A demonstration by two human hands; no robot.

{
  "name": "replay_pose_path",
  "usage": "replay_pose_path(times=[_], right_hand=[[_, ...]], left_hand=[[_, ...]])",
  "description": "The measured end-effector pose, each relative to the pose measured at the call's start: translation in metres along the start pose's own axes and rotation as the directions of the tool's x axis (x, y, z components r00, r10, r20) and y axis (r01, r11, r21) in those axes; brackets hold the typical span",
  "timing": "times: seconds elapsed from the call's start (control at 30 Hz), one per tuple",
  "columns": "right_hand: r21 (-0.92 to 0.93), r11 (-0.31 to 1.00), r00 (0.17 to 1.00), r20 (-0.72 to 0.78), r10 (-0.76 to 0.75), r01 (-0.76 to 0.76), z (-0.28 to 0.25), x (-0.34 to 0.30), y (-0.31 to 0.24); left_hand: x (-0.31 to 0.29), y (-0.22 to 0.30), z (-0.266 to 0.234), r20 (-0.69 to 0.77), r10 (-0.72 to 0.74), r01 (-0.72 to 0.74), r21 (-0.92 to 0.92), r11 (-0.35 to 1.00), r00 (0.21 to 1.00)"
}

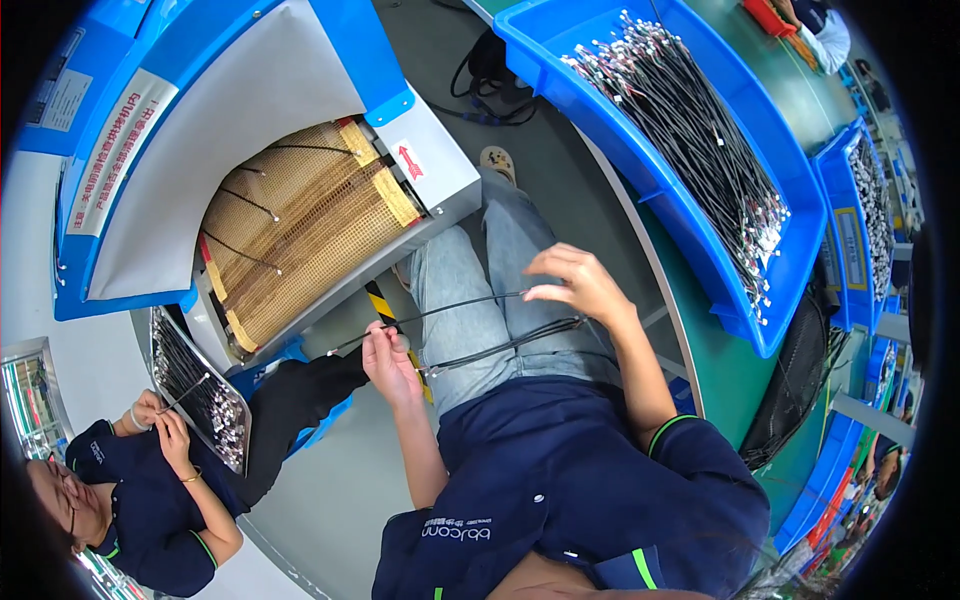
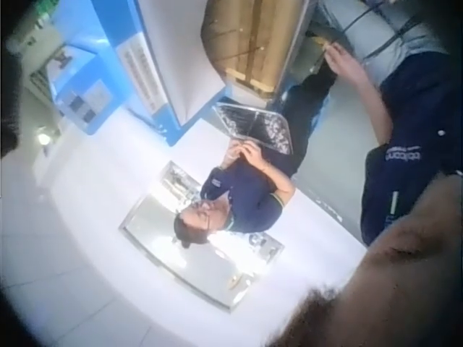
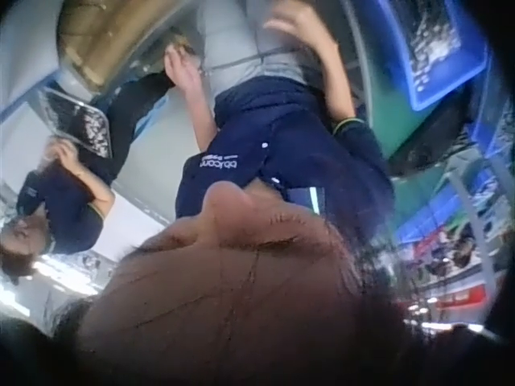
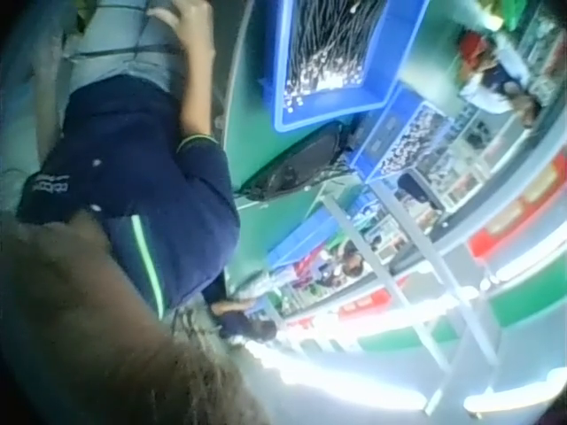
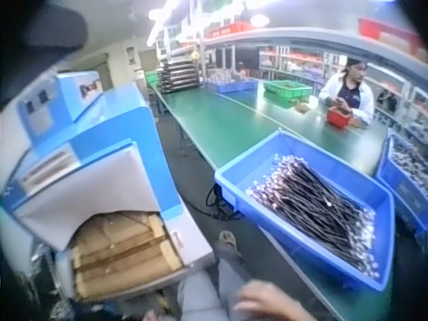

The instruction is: The person places black wires into a machine for processing by hand.

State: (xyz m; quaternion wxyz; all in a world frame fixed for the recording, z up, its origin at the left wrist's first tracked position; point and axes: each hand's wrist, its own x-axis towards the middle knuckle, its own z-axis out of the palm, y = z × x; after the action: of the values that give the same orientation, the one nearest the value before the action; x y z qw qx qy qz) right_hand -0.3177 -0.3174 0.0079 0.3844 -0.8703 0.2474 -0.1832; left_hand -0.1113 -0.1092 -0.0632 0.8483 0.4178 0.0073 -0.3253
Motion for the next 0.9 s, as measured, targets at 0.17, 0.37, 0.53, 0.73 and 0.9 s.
replay_pose_path(times=[0.17,0.37,0.53,0.73,0.9], right_hand=[[-0.097,0.980,0.985,0.021,-0.174,0.175,0.016,0.028,-0.033],[-0.197,0.950,0.966,0.148,-0.214,0.241,0.043,0.053,-0.059],[-0.199,0.968,0.988,0.023,-0.154,0.155,0.063,0.080,-0.073],[-0.187,0.964,0.971,-0.108,-0.213,0.190,0.107,0.147,-0.079],[-0.215,0.960,0.966,-0.141,-0.215,0.182,0.154,0.202,-0.074]], left_hand=[[0.006,0.015,0.011,-0.065,-0.021,0.024,0.053,0.998,0.998],[0.020,0.040,0.007,-0.036,-0.005,0.007,0.061,0.998,0.999],[0.030,0.053,0.001,0.069,-0.232,0.195,0.345,0.918,0.970],[0.015,0.031,-0.026,0.295,-0.524,0.128,0.768,0.628,0.799],[0.003,0.032,-0.022,0.510,-0.540,-0.503,0.846,0.176,0.670]])
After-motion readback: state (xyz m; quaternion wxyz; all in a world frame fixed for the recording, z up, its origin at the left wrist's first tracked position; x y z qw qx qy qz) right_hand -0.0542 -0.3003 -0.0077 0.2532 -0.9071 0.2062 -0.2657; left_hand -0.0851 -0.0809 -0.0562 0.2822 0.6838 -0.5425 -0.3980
